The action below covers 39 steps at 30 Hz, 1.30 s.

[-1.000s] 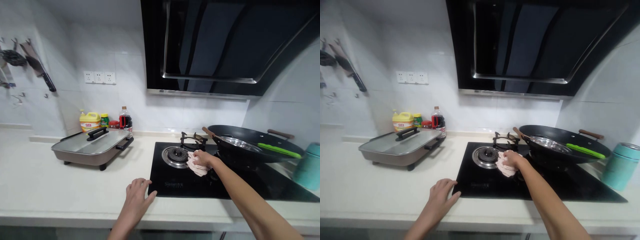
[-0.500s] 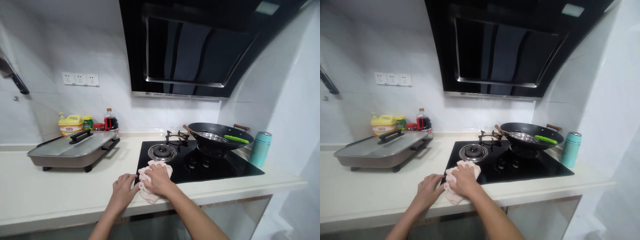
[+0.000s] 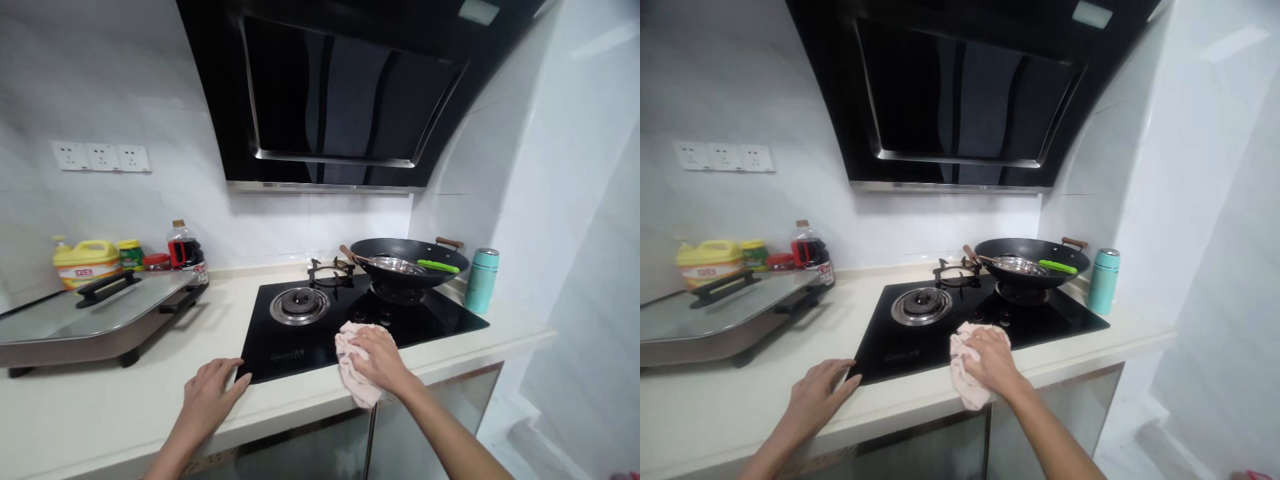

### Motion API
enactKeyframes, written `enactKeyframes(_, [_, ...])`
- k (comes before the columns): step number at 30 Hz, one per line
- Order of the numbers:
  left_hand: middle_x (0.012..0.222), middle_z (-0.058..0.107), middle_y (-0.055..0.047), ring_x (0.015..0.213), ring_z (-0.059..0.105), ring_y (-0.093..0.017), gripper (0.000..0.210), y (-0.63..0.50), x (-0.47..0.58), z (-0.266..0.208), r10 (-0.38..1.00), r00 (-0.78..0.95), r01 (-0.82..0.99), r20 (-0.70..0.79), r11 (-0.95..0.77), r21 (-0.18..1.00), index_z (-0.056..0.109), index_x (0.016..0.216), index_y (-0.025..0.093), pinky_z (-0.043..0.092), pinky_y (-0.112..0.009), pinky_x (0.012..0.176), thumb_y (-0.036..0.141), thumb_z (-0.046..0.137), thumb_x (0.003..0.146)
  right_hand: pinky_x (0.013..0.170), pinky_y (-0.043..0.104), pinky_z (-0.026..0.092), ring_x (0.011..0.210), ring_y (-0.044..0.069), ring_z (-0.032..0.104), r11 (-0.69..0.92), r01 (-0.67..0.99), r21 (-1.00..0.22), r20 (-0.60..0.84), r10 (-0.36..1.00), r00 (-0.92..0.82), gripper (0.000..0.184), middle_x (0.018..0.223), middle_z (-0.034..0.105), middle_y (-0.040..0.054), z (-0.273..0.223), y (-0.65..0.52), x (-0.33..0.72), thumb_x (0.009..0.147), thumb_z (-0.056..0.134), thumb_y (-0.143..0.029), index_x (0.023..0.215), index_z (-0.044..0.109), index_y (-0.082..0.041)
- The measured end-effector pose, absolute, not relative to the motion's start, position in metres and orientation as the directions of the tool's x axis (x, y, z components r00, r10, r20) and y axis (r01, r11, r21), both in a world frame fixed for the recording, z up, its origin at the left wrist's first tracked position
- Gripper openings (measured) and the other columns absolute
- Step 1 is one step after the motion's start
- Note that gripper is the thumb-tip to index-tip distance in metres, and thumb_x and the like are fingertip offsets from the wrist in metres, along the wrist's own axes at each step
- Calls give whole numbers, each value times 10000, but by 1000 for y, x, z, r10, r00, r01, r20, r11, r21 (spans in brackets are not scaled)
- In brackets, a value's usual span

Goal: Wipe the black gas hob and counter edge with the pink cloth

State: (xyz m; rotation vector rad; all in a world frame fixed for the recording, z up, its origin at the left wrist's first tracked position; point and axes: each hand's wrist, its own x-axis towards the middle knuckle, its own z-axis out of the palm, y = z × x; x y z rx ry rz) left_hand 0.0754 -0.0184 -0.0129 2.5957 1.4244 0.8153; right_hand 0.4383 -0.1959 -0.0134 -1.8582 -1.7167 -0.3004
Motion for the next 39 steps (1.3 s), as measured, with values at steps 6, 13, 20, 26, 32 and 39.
enactKeyframes(6, [1201,752,-47,1189,643,-320,421,-13,74,-15,798,430,770,422,-568,289,739,1129,307,475,-434,971,572,505,901,1091,451,377,1159,259,612,-137,975,-176,550,808,213,285,1254,708,52,-20,-225,502,943,564,-381,1125,763,-288])
enactKeyframes(13, [1243,744,-82,1205,644,-360,489,-3,69,-20,805,436,781,402,-561,275,749,1139,303,494,-485,978,630,487,886,1107,413,393,1235,249,615,-345,932,-114,465,810,357,379,1351,694,65,-17,-243,584,953,506,-399,1211,753,-272])
enactKeyframes(20, [1163,776,18,1157,662,-341,508,9,65,-23,811,418,770,409,-555,313,733,1062,364,506,-499,990,749,514,813,1153,609,315,1354,327,539,-558,814,-160,353,738,575,484,1500,608,62,-5,-249,658,977,433,-482,1344,697,-310])
enactKeyframes(26, [1191,784,-51,1151,698,-333,587,10,65,-14,854,385,811,349,-494,313,770,1025,320,540,-470,997,762,501,746,1118,686,331,1355,401,523,-719,664,-206,239,621,746,621,1557,538,99,5,-238,699,970,379,-593,1505,561,-337])
enactKeyframes(32, [1198,791,-48,1153,715,-321,591,9,64,-12,839,401,813,367,-511,278,787,1046,326,568,-435,984,757,490,773,1070,670,379,1340,418,511,-811,541,-224,215,500,839,635,1520,527,121,-1,-269,712,956,369,-652,1473,572,-344])
enactKeyframes(39, [1160,805,-42,1110,726,-315,575,15,61,-18,815,410,801,410,-536,265,795,1014,327,566,-416,981,753,504,759,1050,635,393,1317,414,520,-903,366,-226,177,332,927,604,1443,556,167,-3,-347,747,966,369,-606,1408,619,-281])
